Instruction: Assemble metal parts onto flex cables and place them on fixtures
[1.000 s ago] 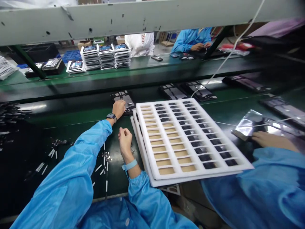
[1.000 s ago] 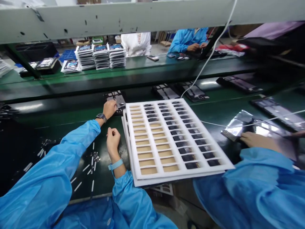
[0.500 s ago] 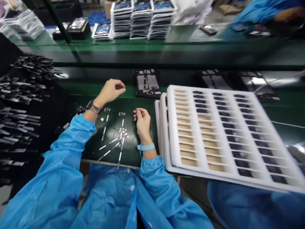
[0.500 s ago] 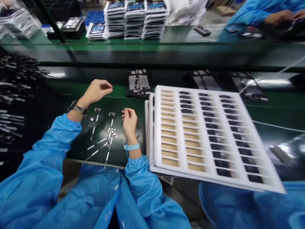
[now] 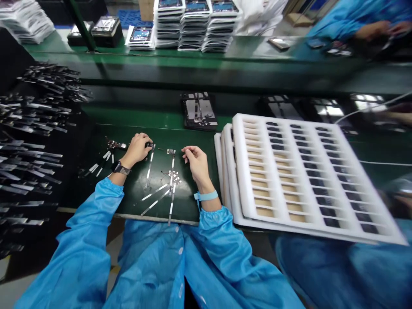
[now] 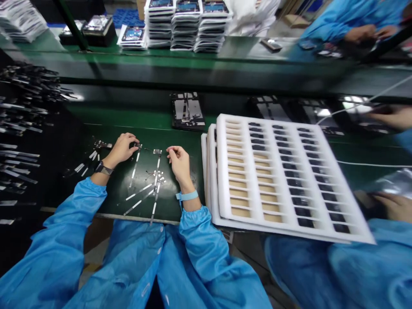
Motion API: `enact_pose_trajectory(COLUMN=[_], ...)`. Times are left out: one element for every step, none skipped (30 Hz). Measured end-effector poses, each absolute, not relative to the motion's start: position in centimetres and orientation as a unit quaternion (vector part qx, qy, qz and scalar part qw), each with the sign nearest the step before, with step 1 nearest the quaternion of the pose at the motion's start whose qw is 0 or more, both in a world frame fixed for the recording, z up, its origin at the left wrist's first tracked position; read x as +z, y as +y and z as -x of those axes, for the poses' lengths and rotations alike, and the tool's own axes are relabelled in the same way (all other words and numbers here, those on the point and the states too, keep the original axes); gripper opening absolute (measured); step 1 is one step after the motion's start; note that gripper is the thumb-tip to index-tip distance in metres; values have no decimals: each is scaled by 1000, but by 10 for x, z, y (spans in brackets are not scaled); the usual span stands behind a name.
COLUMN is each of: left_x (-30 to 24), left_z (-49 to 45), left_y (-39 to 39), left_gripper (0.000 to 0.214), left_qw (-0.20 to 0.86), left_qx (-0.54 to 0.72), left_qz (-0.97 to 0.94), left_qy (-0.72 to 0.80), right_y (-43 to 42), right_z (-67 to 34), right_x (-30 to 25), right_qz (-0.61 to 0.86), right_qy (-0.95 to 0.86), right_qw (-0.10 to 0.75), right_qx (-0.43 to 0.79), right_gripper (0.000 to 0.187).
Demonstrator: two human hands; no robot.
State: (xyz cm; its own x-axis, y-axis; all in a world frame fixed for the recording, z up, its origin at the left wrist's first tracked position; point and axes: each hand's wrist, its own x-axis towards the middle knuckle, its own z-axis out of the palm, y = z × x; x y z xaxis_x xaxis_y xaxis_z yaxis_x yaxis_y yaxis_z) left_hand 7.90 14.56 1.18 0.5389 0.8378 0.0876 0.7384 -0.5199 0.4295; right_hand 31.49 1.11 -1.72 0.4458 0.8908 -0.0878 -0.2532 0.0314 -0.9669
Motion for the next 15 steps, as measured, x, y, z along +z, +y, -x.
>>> enact_pose_trajectory(left_x=[11, 12, 13, 15, 19, 24, 31, 39, 49, 60, 70, 81, 91, 100, 107], left_z=[-81, -82, -82, -81, -79, -76, -73, -70, -66, -63, -60, -58, -57, -56, -56], left_y=[148, 151, 152, 153, 153, 153, 151, 149, 146, 143, 139, 135, 130, 125, 120], left_gripper=[11, 6, 7, 11, 15, 19, 23, 27, 30, 32, 33, 33, 33, 33, 32], left_qw=[179, 190, 207, 234, 271, 315, 359, 396, 421, 438, 447, 452, 458, 466, 475], left_qx=[148, 154, 162, 171, 182, 195, 207, 220, 235, 249, 262, 274, 285, 296, 304], left_qz=[-861, -860, -855, -846, -832, -815, -798, -781, -766, -755, -745, -736, -726, -715, -706], left_qy=[452, 448, 447, 448, 448, 445, 438, 430, 424, 420, 420, 423, 427, 429, 428], right_y=[11, 11, 10, 11, 11, 11, 11, 11, 10, 10, 10, 9, 9, 9, 8], right_z=[-316, -316, -316, -316, -316, -316, -316, -315, -315, -314, -313, -313, -312, -312, -312], right_x=[-15, -14, -12, -11, -10, -10, -9, -9, -9, -8, -8, -8, -7, -6, -5], right_qz=[539, 534, 530, 527, 526, 527, 527, 527, 525, 521, 518, 514, 512, 510, 510], right_qy=[-302, -310, -316, -321, -324, -325, -324, -323, -322, -321, -321, -321, -322, -323, -325], right_qw=[652, 650, 648, 646, 644, 643, 641, 639, 638, 638, 638, 637, 637, 637, 635], right_qx=[439, 443, 447, 450, 451, 452, 454, 457, 462, 467, 472, 476, 478, 479, 480], right_gripper=[25, 26, 28, 29, 29, 29, 29, 28, 26, 25, 24, 23, 22, 22, 22])
